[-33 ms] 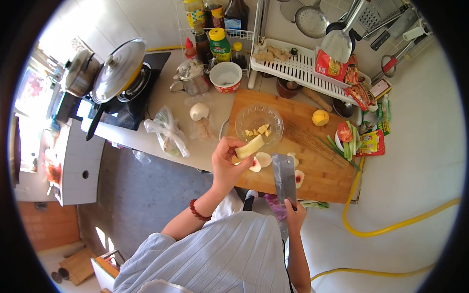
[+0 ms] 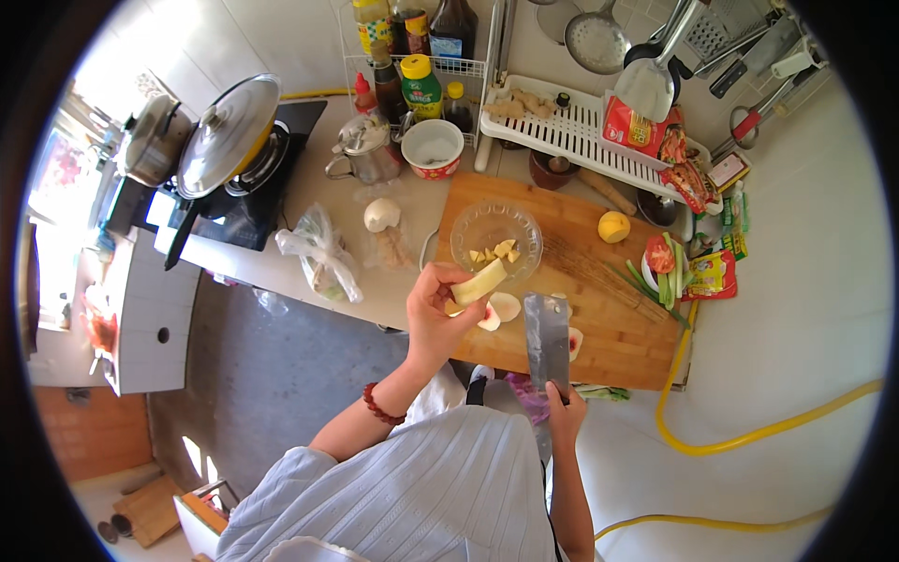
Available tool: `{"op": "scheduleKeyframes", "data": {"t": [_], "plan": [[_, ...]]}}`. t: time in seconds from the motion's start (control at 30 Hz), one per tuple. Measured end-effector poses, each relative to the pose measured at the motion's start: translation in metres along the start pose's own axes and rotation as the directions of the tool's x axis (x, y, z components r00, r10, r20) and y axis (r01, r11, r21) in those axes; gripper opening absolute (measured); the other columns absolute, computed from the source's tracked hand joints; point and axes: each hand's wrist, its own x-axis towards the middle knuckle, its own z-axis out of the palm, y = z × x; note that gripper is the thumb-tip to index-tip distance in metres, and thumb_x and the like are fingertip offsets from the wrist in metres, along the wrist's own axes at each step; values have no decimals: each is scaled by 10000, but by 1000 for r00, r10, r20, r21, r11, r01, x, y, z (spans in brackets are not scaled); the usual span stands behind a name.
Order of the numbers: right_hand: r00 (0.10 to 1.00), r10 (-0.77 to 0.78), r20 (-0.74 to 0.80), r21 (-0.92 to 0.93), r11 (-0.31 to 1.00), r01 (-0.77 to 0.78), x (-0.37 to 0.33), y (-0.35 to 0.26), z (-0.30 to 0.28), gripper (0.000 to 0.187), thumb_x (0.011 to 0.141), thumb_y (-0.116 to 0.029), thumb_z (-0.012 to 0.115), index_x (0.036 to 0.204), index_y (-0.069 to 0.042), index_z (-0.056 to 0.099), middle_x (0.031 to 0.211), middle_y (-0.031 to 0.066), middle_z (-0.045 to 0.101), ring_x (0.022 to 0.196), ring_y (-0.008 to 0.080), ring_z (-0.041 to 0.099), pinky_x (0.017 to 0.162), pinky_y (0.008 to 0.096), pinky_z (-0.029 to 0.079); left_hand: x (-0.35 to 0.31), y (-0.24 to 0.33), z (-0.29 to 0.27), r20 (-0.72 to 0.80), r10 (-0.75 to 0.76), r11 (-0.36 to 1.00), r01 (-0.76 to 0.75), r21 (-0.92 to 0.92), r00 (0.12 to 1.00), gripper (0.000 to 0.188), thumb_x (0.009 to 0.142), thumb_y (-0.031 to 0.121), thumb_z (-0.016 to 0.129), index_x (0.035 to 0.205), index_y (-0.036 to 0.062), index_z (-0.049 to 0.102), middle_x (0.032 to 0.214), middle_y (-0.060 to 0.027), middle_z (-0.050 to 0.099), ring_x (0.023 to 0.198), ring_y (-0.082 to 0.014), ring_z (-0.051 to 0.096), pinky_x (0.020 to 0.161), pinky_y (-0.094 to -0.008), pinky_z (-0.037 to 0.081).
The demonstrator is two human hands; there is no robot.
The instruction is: The person peels a potato with a cleaver, then cuts it into chunks and places them in a glass bowl. They wash their hands at the sink, then return to the cutting board to slice a peach into wedges and add them to the same bowl.
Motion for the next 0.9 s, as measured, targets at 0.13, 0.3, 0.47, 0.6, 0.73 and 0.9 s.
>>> {"op": "scheduleKeyframes", "data": {"t": [0.13,0.3,0.47,0.6,0.73,0.9], "plan": [[1000,14,18,107,994,-16,-6,-32,0,196,833,-166,598,768,17,573,543,-12,473,484,47,415,446,207,307,-1,0,3,37,-285,927,285,-245,958,228,745,34,664,931,6,536,868,-27,546,721,-80,548,615,-185,449],[993,-116,27,156,982,110,-10,-80,0,183,864,-139,562,767,17,551,563,-8,469,484,54,409,453,209,313,7,-14,1,230,-735,378,667,-642,638,206,817,151,618,974,44,538,900,-29,569,729,-70,539,656,-180,458],[945,-327,-28,-91,942,324,-12,-115,1,136,838,-130,590,844,6,598,651,51,569,574,131,515,529,250,372,6,-24,0,465,-725,49,713,-700,507,238,818,183,616,1000,44,551,910,-44,567,770,-95,548,683,-197,472],[827,-562,-25,-339,783,522,-10,-147,4,112,809,-142,611,856,-43,634,703,75,621,612,219,557,590,294,390,7,-18,3,451,-755,38,719,-694,476,228,819,195,619,982,52,548,899,-29,575,787,-83,548,656,-178,469],[764,-644,44,-435,675,595,-4,-167,6,99,799,-159,614,848,-78,644,666,30,599,559,191,528,549,300,347,8,-20,1,430,-766,60,719,-692,478,201,823,180,620,968,57,556,891,-27,580,802,-87,549,667,-188,473],[724,-679,120,-510,584,631,3,-179,9,93,781,-153,614,853,-109,652,625,18,562,511,173,496,522,299,314,8,-27,1,291,-706,379,691,-616,646,185,838,159,606,986,49,589,885,-12,589,796,-75,542,649,-191,455]]}}
